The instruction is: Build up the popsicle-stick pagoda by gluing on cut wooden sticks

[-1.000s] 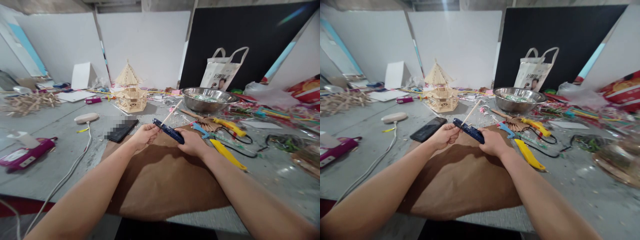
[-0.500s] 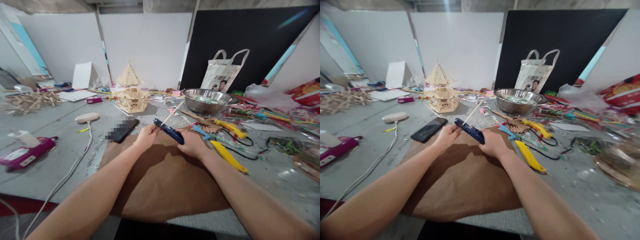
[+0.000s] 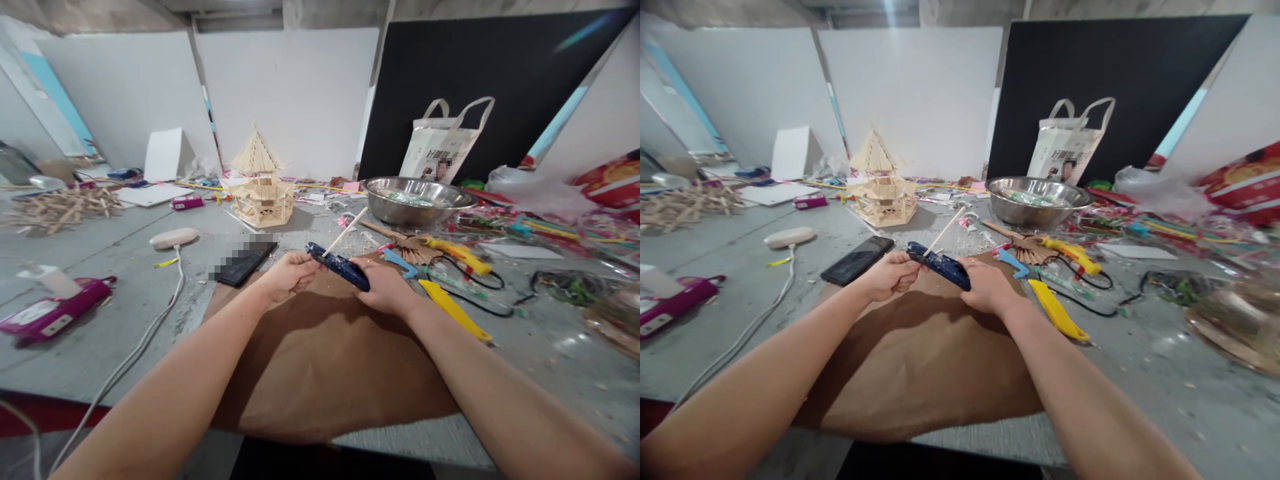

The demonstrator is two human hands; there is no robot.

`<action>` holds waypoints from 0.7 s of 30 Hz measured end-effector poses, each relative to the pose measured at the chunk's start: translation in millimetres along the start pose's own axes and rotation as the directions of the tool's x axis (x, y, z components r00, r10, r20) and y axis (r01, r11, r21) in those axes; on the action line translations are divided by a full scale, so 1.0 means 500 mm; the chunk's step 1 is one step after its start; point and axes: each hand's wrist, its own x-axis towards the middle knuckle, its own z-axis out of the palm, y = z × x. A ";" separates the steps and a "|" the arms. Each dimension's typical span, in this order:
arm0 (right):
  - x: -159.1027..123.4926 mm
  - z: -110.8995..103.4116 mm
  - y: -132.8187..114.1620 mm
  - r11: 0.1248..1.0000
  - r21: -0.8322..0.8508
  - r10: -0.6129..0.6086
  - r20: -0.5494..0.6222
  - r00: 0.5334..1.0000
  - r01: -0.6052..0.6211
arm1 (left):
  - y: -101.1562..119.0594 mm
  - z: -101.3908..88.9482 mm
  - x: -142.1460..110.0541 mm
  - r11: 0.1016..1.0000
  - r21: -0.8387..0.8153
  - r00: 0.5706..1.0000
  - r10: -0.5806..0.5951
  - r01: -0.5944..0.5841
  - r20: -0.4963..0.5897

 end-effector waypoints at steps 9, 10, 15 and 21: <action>-0.002 -0.008 -0.007 0.999 0.028 -0.018 0.025 1.000 0.017 | 0.007 -0.007 -0.004 0.996 -0.062 0.995 -0.063 0.067 0.072; -0.002 -0.009 -0.009 1.000 0.026 -0.007 0.028 1.000 0.006 | 0.006 -0.008 -0.004 0.997 -0.051 0.997 -0.058 0.061 0.058; 0.003 -0.006 -0.019 0.998 -0.026 0.066 0.027 0.997 -0.065 | -0.015 -0.005 0.010 0.979 0.183 0.982 0.118 -0.090 -0.150; 0.008 0.002 -0.020 0.990 -0.077 0.119 0.000 0.993 -0.119 | -0.036 0.007 0.026 0.731 0.669 0.808 0.472 -0.133 -0.354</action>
